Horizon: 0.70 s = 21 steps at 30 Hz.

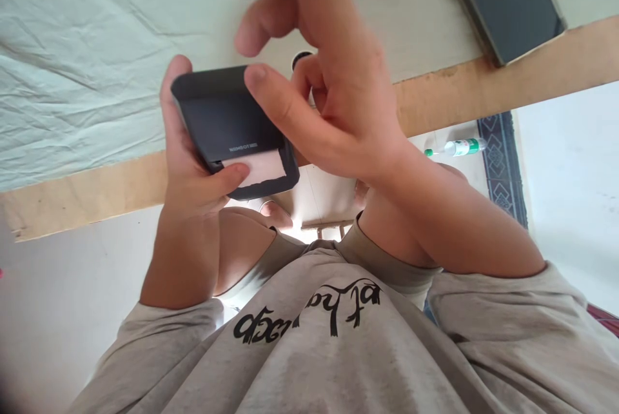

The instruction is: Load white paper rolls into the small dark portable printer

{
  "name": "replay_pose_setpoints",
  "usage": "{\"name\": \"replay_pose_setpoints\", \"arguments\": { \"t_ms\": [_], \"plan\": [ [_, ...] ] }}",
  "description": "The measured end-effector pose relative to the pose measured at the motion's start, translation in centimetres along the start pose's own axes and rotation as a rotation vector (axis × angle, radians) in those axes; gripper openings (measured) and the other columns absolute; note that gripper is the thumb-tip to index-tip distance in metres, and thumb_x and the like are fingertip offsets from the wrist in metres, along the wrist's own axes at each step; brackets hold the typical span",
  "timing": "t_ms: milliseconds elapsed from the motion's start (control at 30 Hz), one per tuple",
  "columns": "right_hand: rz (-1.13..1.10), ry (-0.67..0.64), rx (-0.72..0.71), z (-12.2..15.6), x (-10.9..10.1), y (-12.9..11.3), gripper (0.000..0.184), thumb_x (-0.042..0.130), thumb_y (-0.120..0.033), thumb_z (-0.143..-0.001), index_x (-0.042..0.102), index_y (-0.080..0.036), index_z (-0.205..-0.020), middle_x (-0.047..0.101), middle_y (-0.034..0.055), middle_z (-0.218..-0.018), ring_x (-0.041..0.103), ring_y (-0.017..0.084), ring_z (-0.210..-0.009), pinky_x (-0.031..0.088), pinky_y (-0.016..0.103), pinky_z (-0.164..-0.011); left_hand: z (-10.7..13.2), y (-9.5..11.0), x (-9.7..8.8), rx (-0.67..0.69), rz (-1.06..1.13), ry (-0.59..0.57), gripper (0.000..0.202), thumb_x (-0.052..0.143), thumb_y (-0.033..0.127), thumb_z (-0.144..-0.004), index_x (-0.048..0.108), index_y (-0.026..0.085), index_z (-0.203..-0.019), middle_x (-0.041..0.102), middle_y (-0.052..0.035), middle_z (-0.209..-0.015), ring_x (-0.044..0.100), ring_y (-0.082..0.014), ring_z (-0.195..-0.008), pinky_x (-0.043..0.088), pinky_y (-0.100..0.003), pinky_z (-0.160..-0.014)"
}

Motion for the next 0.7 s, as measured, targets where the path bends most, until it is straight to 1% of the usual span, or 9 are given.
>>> {"name": "replay_pose_setpoints", "arguments": {
  "t_ms": [33,100,200,267,333,400,467,533,700],
  "plan": [
    [0.01,-0.014,0.007,0.1,-0.1,0.0,0.026,0.046,-0.021,-0.095,0.048,-0.012,-0.119,0.058,0.0036,-0.118,0.06,0.005,-0.098,0.05,0.012,-0.061,0.0,0.2,0.1,-0.003,0.009,-0.007,0.089,0.084,0.025,-0.061,0.043,0.048,-0.137,0.058,0.0036,-0.13,0.059,-0.0238,-0.107,0.055,-0.039,-0.085],
    [0.063,-0.093,0.024,0.2,0.1,0.1,0.022,0.052,-0.026,-0.093,0.055,-0.014,-0.11,0.063,0.002,-0.114,0.061,0.005,-0.094,0.047,0.014,-0.055,0.1,0.8,0.5,-0.022,0.038,-0.031,0.085,0.085,0.02,-0.062,0.047,0.047,-0.134,0.059,0.0043,-0.127,0.06,-0.0216,-0.107,0.055,-0.035,-0.086],
    [0.141,-0.198,0.013,0.7,0.8,0.0,0.018,0.056,-0.03,-0.091,0.057,-0.02,-0.107,0.063,0.0004,-0.126,0.064,0.009,-0.103,0.053,0.018,-0.063,0.1,1.6,1.2,-0.139,0.095,0.025,0.069,0.084,0.024,-0.07,0.051,0.041,-0.128,0.058,0.0044,-0.128,0.059,-0.0197,-0.112,0.052,-0.035,-0.096],
    [0.148,-0.195,-0.011,1.0,1.3,-0.2,0.017,0.058,-0.025,-0.09,0.057,-0.021,-0.106,0.061,0.0,-0.131,0.063,0.011,-0.113,0.057,0.02,-0.071,0.2,1.9,1.3,-0.117,0.123,0.073,0.061,0.083,0.033,-0.071,0.054,0.036,-0.125,0.059,0.0032,-0.123,0.059,-0.0192,-0.108,0.052,-0.032,-0.09],
    [0.136,-0.185,-0.019,1.1,1.5,-0.3,0.018,0.059,-0.022,-0.088,0.056,-0.022,-0.106,0.062,-0.0006,-0.132,0.063,0.011,-0.116,0.058,0.021,-0.076,0.3,1.8,1.2,-0.118,0.089,0.138,0.047,0.078,0.034,-0.074,0.061,0.031,-0.117,0.063,0.001,-0.11,0.059,-0.0183,-0.098,0.05,-0.03,-0.081],
    [0.122,-0.197,-0.022,1.2,1.6,-0.3,0.017,0.06,-0.021,-0.088,0.056,-0.023,-0.104,0.062,-0.0014,-0.132,0.063,0.011,-0.115,0.059,0.023,-0.079,0.4,1.6,1.0,-0.154,0.046,0.155,0.034,0.077,0.033,-0.076,0.065,0.028,-0.108,0.064,-0.0001,-0.099,0.06,-0.0176,-0.089,0.049,-0.03,-0.076],
    [0.122,-0.219,-0.019,1.2,1.7,-0.3,0.013,0.059,-0.02,-0.088,0.058,-0.024,-0.101,0.061,-0.0024,-0.134,0.063,0.012,-0.117,0.06,0.025,-0.083,0.5,1.6,0.8,-0.177,0.039,0.141,0.034,0.079,0.038,-0.074,0.066,0.029,-0.104,0.065,0.0002,-0.094,0.06,-0.0173,-0.084,0.048,-0.03,-0.072],
    [0.131,-0.224,-0.013,1.2,1.7,-0.2,0.01,0.058,-0.019,-0.089,0.061,-0.025,-0.097,0.059,-0.0017,-0.136,0.061,0.013,-0.121,0.06,0.029,-0.09,0.5,1.6,0.8,-0.177,0.048,0.133,0.035,0.079,0.04,-0.073,0.066,0.029,-0.103,0.064,0.0003,-0.095,0.061,-0.0178,-0.085,0.048,-0.03,-0.071],
    [0.135,-0.217,-0.038,1.2,1.8,-0.3,0.005,0.058,-0.02,-0.09,0.062,-0.024,-0.091,0.06,0.0014,-0.134,0.059,0.014,-0.124,0.059,0.032,-0.095,0.5,1.8,0.9,-0.192,0.059,0.146,0.031,0.075,0.032,-0.076,0.066,0.03,-0.105,0.062,-0.0004,-0.094,0.062,-0.0181,-0.085,0.048,-0.028,-0.071]
  ]
}}
Point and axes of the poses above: each hand's wrist, its own z-axis away from the middle knuckle, its own x-axis out of the palm, y = z × x, the point moved 2 cm from there along -z, towards the middle knuckle
